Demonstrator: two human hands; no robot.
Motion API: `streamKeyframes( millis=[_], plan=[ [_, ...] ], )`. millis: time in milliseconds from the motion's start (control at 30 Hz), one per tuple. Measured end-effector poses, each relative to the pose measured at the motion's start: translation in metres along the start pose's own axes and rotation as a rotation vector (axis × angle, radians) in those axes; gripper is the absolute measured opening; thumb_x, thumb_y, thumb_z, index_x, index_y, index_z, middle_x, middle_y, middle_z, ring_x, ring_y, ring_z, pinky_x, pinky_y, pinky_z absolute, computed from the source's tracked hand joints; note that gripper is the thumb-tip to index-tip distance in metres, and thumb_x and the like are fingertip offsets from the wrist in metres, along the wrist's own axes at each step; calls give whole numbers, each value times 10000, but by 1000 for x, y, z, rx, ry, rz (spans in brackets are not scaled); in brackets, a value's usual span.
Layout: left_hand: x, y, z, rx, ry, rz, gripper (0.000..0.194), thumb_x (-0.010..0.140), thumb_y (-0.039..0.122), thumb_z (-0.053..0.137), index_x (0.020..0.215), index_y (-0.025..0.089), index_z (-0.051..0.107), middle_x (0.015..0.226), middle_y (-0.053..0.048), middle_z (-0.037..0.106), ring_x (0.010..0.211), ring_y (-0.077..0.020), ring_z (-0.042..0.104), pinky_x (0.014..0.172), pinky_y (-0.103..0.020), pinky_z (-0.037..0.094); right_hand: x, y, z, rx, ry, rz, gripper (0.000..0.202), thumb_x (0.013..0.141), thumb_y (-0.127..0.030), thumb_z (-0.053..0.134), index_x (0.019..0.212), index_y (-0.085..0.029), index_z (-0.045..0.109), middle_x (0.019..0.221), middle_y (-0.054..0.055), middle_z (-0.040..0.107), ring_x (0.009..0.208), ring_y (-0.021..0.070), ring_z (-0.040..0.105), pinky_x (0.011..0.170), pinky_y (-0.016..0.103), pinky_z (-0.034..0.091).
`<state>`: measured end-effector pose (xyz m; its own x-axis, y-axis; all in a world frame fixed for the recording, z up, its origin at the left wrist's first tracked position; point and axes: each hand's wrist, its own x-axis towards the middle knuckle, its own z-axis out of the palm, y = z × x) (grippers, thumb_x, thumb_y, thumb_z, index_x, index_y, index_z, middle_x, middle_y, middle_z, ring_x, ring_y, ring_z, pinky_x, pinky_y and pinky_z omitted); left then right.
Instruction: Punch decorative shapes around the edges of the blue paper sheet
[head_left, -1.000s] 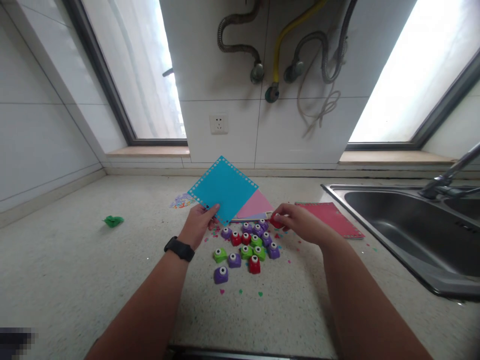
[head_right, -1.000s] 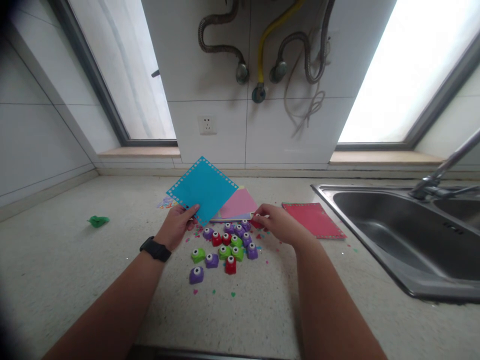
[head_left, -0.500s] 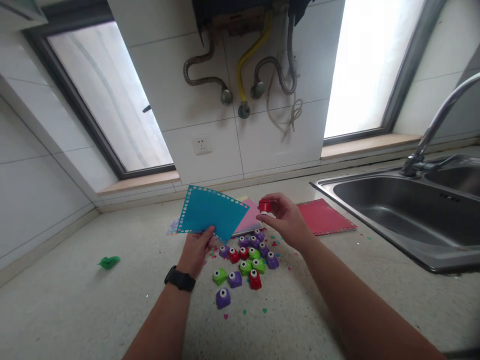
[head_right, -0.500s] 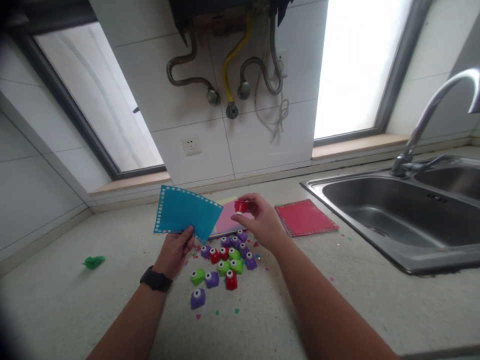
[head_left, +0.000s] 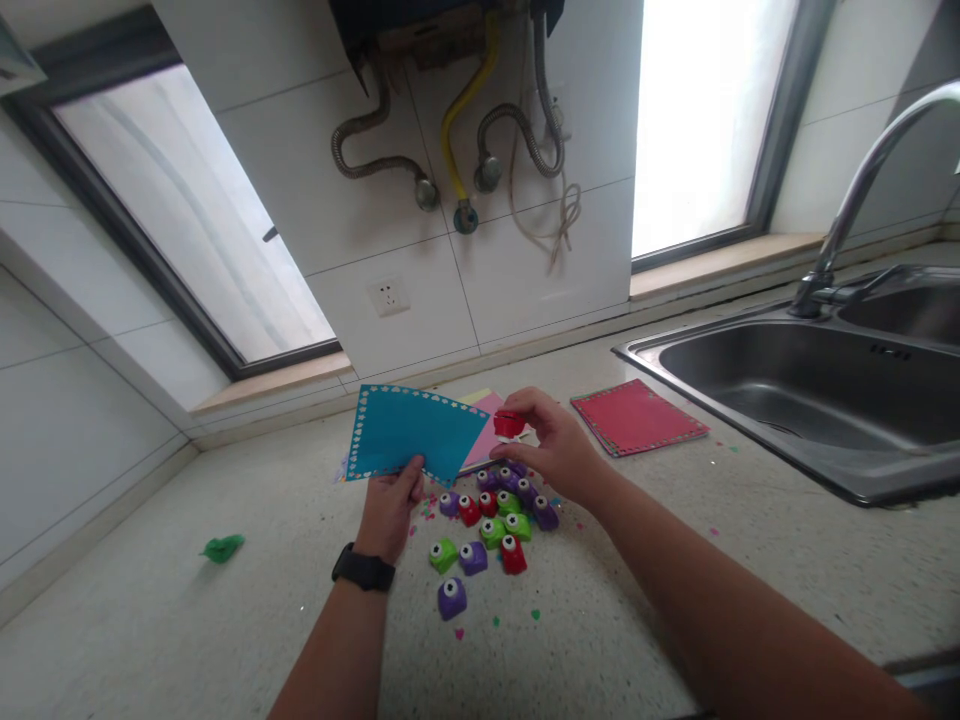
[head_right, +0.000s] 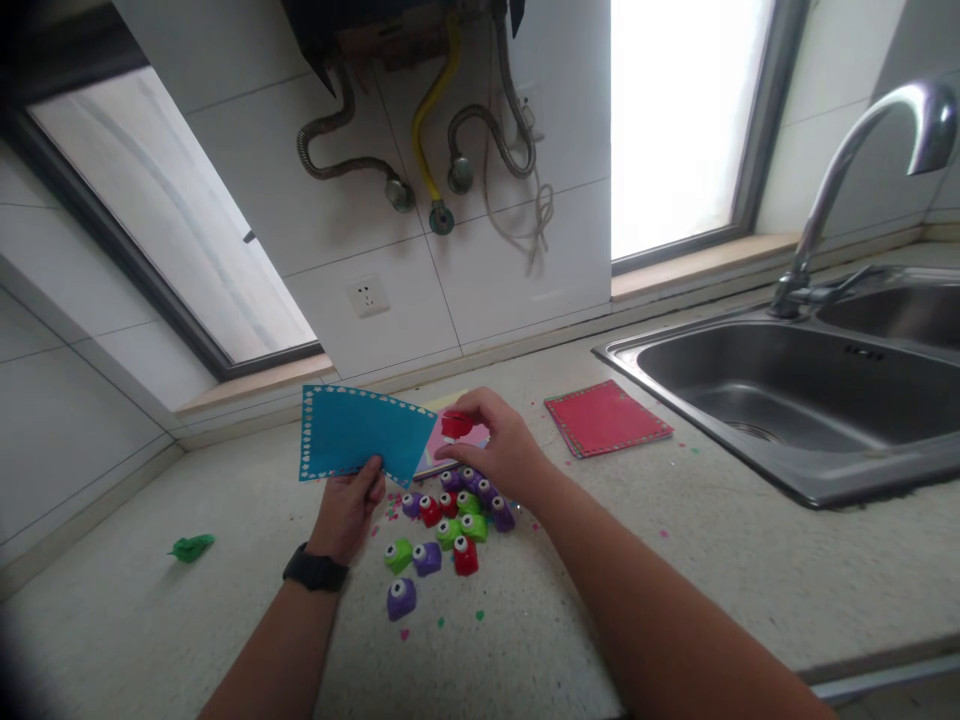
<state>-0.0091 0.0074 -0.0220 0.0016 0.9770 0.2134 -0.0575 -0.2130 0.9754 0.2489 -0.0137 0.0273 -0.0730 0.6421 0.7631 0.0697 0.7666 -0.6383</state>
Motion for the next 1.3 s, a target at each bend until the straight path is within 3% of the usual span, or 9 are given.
streamKeyframes(
  millis=[733, 1067, 1300],
  plan=[
    [2, -4, -5, 42, -12, 19, 444, 832, 454, 720, 576, 187, 474, 519, 49, 460, 496, -83, 377, 493, -236, 295, -2, 0, 5, 43, -21, 66, 368, 758, -338, 838, 1040, -222, 631, 941, 40, 634, 855, 187, 616, 805, 365, 513],
    [1, -2, -5, 84, -56, 24, 463, 851, 453, 707, 562, 181, 468, 510, 43, 461, 493, -78, 370, 487, -231, 279, -5, 10, 8, 77, -155, 288, 254, 873, -401, 709, 1003, -218, 592, 890, 15, 628, 768, 160, 584, 718, 321, 485],
    [-3, 3, -1, 68, -83, -13, 359, 825, 486, 723, 736, 176, 566, 543, 66, 488, 470, -75, 402, 471, -205, 305, -5, 7, 14, 189, -293, 508, 305, 925, -496, 600, 965, -200, 539, 825, 1, 594, 634, 133, 556, 594, 292, 454]
  ],
)
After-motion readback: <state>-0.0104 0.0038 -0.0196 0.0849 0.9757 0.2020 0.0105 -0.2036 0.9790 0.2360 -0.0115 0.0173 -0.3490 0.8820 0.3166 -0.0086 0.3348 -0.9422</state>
